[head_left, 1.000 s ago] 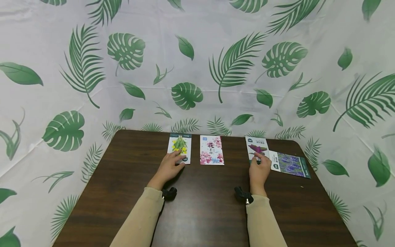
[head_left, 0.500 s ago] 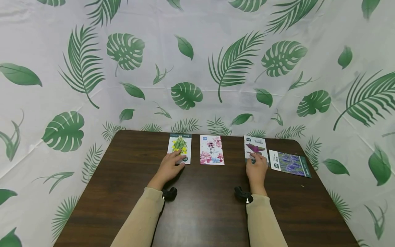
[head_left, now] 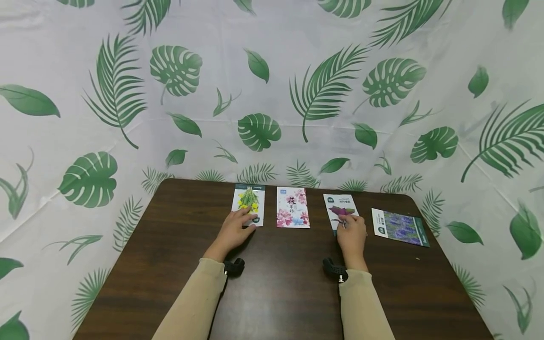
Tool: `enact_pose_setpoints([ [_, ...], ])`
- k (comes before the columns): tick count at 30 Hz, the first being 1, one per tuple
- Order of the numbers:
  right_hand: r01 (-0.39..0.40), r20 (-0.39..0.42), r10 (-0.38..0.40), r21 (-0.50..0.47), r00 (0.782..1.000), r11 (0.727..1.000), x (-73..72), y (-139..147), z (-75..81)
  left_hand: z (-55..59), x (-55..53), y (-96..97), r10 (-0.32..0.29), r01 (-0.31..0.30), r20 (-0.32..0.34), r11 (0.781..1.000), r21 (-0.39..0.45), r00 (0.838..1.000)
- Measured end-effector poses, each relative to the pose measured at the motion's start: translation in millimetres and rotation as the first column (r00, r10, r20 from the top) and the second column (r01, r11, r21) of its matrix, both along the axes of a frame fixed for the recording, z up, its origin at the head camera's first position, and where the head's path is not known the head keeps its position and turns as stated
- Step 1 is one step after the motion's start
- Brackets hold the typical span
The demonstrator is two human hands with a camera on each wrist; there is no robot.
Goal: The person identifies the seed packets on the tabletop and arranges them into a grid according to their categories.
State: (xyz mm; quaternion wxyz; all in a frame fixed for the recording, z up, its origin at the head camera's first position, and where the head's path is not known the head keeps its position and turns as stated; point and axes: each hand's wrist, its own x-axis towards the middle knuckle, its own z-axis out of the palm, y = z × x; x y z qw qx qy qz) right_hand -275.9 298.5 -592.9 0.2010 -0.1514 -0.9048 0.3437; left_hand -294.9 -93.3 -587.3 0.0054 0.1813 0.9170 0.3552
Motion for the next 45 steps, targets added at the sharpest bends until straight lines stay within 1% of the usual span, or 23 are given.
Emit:
enact_pose_setpoints([
  [3, -0.023, 0.028, 0.022, 0.024, 0.999, 0.999, 5.0, 1.2, -0.5, -2.4, 2.2, 1.3, -0.005, 0.005, -0.004, 1.000, 0.006, 1.000],
  [8, -0.074, 0.062, 0.067, 0.110, 0.996, 0.991, 13.2, 1.1, -1.7, -5.3, 4.9, 1.9, -0.009, 0.009, -0.010, 1.000, 0.012, 1.000],
  [12, -0.092, 0.035, 0.088, 0.130, 0.996, 0.987, 17.7, 0.8, -1.5, -2.4, 5.6, 1.4, -0.005, 0.005, -0.005, 1.000, 0.014, 1.000],
  [16, -0.090, 0.001, 0.091, 0.149, 0.996, 0.985, 19.7, 1.5, -0.3, -1.8, 3.7, 0.8, -0.001, 0.001, 0.003, 1.000, 0.007, 1.000],
  [18, -0.092, 0.002, 0.093, 0.154, 0.996, 0.984, 20.4, 2.0, 0.3, -1.7, 2.8, 0.6, 0.001, -0.001, 0.002, 1.000, 0.005, 1.000],
  [21, -0.101, 0.024, 0.099, 0.140, 0.995, 0.985, 22.3, 2.1, 1.4, -1.7, 1.6, 0.1, 0.002, -0.002, 0.000, 1.000, 0.000, 1.000],
  [25, -0.127, 0.039, 0.124, 0.095, 0.992, 0.987, 26.8, 2.3, 2.9, -2.1, 0.4, -0.4, 0.002, -0.002, -0.002, 1.000, 0.002, 1.000],
  [28, -0.170, 0.042, 0.167, 0.082, 0.985, 0.982, 32.3, 3.1, 4.3, -2.5, -0.3, -0.5, 0.005, -0.005, -0.007, 1.000, 0.005, 1.000],
  [33, -0.233, 0.053, 0.228, 0.122, 0.972, 0.965, 42.7, 5.5, 4.0, -2.3, -1.4, -0.3, 0.005, -0.005, -0.006, 1.000, -0.002, 1.000],
  [37, -0.255, 0.056, 0.249, 0.151, 0.967, 0.955, 52.5, 7.4, 3.3, -1.8, -2.0, 0.1, 0.005, -0.005, -0.009, 1.000, -0.007, 1.000],
  [45, -0.265, 0.125, 0.244, 0.193, 0.962, 0.945, 73.9, 3.3, 4.6, -1.8, -1.0, 0.1, 0.008, -0.008, -0.016, 1.000, -0.010, 1.000],
])
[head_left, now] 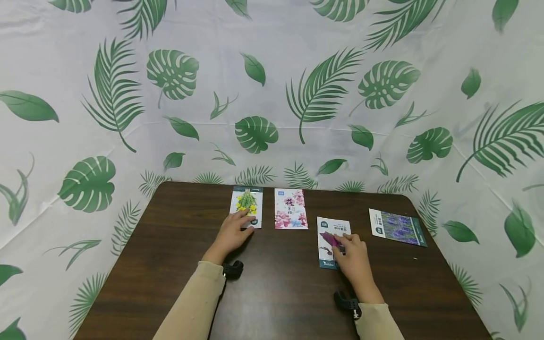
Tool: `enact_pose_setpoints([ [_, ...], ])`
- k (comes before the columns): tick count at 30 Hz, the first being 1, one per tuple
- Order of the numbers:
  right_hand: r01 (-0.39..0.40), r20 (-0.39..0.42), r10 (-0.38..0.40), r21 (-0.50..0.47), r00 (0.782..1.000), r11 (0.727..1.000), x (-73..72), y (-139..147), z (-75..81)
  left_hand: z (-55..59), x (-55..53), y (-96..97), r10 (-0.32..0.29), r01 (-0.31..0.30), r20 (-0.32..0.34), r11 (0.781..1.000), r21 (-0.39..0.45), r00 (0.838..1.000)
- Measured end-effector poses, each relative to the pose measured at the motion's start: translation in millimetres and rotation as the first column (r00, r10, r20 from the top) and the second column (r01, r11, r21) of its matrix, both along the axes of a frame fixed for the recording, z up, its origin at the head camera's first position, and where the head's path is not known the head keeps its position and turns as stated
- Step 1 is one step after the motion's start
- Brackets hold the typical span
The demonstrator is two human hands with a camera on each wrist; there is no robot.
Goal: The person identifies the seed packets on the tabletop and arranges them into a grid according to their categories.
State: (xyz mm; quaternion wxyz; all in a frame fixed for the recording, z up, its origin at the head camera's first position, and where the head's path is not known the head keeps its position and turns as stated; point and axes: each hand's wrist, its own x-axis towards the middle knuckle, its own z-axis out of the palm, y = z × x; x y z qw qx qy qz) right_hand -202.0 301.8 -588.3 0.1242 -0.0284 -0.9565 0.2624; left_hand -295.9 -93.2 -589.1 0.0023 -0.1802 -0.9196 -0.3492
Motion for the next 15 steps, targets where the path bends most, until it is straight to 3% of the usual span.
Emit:
enact_pose_setpoints([
  [7, -0.011, -0.019, 0.011, 0.004, 1.000, 1.000, 7.3, -4.8, 3.6, 1.9, 0.9, 0.5, -0.006, 0.006, 0.004, 1.000, 0.005, 1.000],
  [11, -0.067, 0.062, 0.070, -0.050, 0.996, 0.997, 7.9, -8.1, 6.5, 2.6, 1.0, 0.6, -0.007, 0.006, 0.012, 1.000, 0.001, 1.000],
  [15, -0.105, 0.122, 0.110, -0.047, 0.986, 0.993, 9.3, -11.5, 10.7, 2.5, 1.8, 1.5, -0.006, 0.006, 0.017, 1.000, 0.005, 1.000],
])
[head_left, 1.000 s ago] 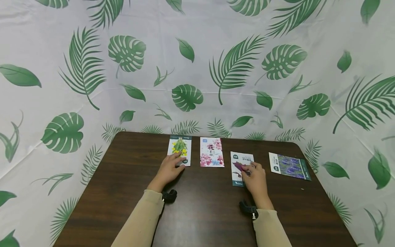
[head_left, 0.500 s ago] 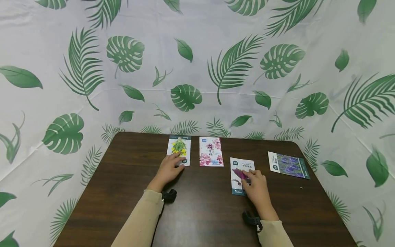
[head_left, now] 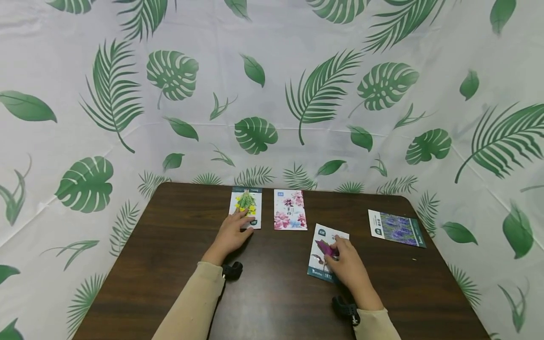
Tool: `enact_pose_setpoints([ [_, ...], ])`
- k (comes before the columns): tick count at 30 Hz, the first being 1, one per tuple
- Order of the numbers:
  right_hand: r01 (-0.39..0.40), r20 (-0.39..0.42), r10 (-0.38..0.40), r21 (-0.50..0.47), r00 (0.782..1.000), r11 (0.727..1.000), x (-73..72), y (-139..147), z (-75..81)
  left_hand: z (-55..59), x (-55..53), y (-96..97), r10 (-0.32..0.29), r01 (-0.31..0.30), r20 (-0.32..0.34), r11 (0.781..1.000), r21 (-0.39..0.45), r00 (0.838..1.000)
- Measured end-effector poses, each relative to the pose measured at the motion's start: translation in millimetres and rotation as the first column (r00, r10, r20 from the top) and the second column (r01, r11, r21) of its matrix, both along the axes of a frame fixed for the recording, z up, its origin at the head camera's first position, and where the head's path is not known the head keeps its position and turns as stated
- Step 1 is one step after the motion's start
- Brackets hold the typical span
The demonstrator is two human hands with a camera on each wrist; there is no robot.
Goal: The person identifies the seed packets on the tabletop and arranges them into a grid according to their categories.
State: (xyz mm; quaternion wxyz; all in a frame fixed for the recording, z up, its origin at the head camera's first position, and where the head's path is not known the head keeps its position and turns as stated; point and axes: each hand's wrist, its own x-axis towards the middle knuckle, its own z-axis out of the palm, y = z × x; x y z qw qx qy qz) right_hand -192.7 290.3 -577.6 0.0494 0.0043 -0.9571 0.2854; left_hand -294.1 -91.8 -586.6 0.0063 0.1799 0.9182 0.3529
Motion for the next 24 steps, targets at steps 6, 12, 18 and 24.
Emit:
enact_pose_setpoints([
  [6, -0.045, 0.027, 0.044, 0.046, 0.999, 0.998, 6.1, -5.9, 6.9, 2.5, 2.7, 1.2, 0.007, -0.007, 0.009, 1.000, 0.006, 1.000],
  [12, -0.088, 0.016, 0.087, 0.082, 0.996, 0.993, 10.9, -17.8, 15.4, 4.1, 3.8, 1.4, 0.011, -0.011, 0.022, 1.000, -0.011, 1.000],
  [18, -0.129, 0.036, 0.126, 0.094, 0.991, 0.987, 13.5, -35.6, 18.1, 2.2, 1.9, 1.9, 0.016, -0.016, 0.015, 0.999, -0.042, 1.000],
  [24, -0.174, -0.004, 0.175, 0.117, 0.985, 0.978, 16.6, -59.3, 9.1, 1.5, 2.3, 0.9, 0.006, -0.005, 0.026, 1.000, -0.028, 1.000],
])
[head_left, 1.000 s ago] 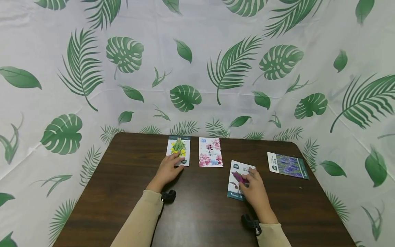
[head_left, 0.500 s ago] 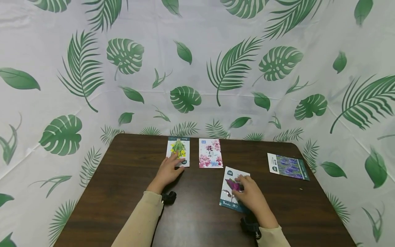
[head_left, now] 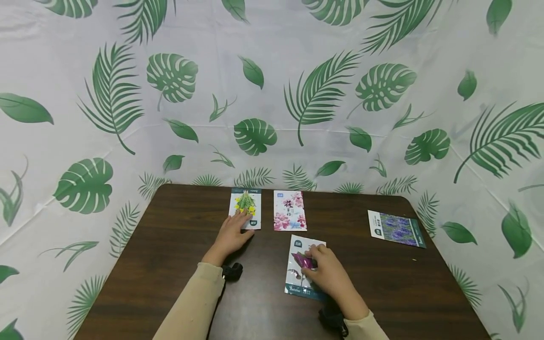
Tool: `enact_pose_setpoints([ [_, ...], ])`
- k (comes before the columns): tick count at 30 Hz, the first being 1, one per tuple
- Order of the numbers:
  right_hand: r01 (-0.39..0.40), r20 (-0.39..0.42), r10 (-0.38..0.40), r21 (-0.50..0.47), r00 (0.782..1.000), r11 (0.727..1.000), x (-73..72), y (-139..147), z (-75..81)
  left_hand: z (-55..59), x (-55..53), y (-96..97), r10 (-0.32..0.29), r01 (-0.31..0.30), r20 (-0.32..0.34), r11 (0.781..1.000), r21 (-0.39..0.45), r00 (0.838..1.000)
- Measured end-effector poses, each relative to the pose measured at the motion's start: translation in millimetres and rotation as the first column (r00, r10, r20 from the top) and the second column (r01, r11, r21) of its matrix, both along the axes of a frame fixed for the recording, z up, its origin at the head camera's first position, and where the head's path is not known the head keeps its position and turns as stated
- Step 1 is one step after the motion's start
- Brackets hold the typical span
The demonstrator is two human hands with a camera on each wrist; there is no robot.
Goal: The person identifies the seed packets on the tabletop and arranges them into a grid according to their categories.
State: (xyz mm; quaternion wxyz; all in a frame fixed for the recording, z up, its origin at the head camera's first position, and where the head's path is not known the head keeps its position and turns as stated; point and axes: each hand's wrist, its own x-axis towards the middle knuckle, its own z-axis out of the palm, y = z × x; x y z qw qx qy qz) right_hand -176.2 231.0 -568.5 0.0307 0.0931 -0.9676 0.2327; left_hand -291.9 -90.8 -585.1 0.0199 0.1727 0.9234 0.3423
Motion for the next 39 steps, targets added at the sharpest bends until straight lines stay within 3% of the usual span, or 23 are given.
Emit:
enact_pose_setpoints([
  [7, -0.072, -0.072, 0.075, 0.041, 0.995, 0.997, 3.2, -30.2, -4.6, 0.2, -2.5, -1.5, -0.026, 0.025, 0.029, 1.000, 0.013, 0.999],
  [13, -0.119, -0.096, 0.121, 0.021, 0.988, 0.993, -3.4, -44.6, -6.1, 3.7, -3.7, -0.6, -0.025, 0.024, 0.044, 0.999, 0.021, 0.999],
  [22, -0.184, -0.071, 0.184, 0.004, 0.980, 0.983, -14.5, -74.7, -11.2, 3.9, -8.5, -0.6, -0.021, 0.020, 0.055, 1.000, 0.018, 0.998],
  [33, -0.250, -0.067, 0.250, 0.000, 0.966, 0.968, -14.0, -109.2, -11.1, 7.4, -6.7, -0.4, 0.026, -0.030, 0.115, 0.999, 0.038, 0.993],
  [36, -0.290, -0.069, 0.290, 0.009, 0.954, 0.957, -14.6, -113.2, -10.2, 8.3, -7.2, 0.8, 0.031, -0.036, 0.103, 0.998, 0.043, 0.994],
  [39, -0.371, -0.069, 0.370, -0.005, 0.927, 0.929, -14.7, -114.9, -12.2, 8.7, -8.3, 1.6, 0.030, -0.035, 0.106, 0.999, 0.037, 0.994],
])
